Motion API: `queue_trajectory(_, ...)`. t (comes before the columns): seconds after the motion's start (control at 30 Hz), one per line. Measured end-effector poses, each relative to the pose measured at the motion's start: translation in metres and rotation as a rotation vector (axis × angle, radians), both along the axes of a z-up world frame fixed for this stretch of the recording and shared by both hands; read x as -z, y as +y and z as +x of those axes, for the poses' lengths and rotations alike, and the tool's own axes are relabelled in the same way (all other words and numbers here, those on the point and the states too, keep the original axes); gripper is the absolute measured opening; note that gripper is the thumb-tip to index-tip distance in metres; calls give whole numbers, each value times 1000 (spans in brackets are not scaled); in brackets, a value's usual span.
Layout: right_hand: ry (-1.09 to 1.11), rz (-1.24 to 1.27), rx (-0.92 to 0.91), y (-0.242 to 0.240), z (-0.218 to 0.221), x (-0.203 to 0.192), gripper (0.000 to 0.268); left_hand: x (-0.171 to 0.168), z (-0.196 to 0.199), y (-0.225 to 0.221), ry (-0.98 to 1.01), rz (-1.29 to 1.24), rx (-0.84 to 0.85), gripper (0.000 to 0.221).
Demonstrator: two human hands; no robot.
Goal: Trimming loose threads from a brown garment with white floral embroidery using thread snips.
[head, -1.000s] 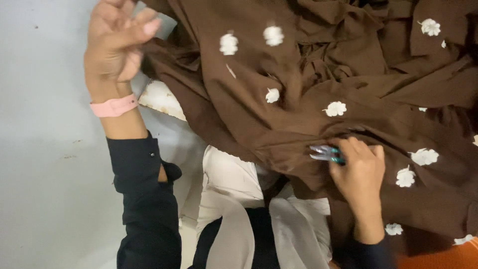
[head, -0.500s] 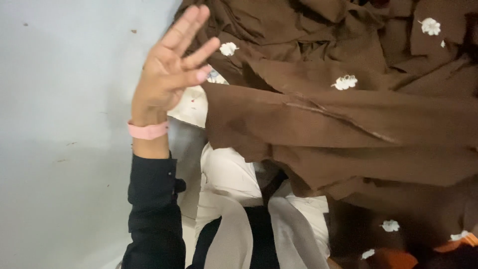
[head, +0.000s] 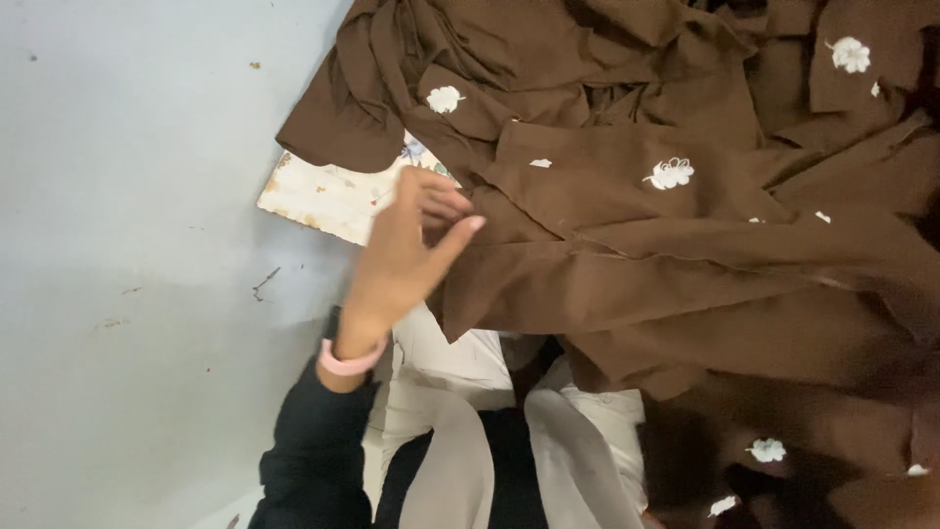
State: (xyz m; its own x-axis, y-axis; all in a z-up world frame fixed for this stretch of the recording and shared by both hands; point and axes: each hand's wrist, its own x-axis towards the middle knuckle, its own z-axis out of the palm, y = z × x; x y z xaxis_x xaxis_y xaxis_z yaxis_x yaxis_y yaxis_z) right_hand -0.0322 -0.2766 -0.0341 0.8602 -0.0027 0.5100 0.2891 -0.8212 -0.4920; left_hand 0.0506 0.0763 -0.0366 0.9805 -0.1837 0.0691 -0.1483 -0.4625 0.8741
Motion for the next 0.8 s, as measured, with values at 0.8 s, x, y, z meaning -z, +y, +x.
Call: queue_trajectory(0.8,-38,191,-89,137,32,29,24,65,-25,-77,245,-937,-86,49)
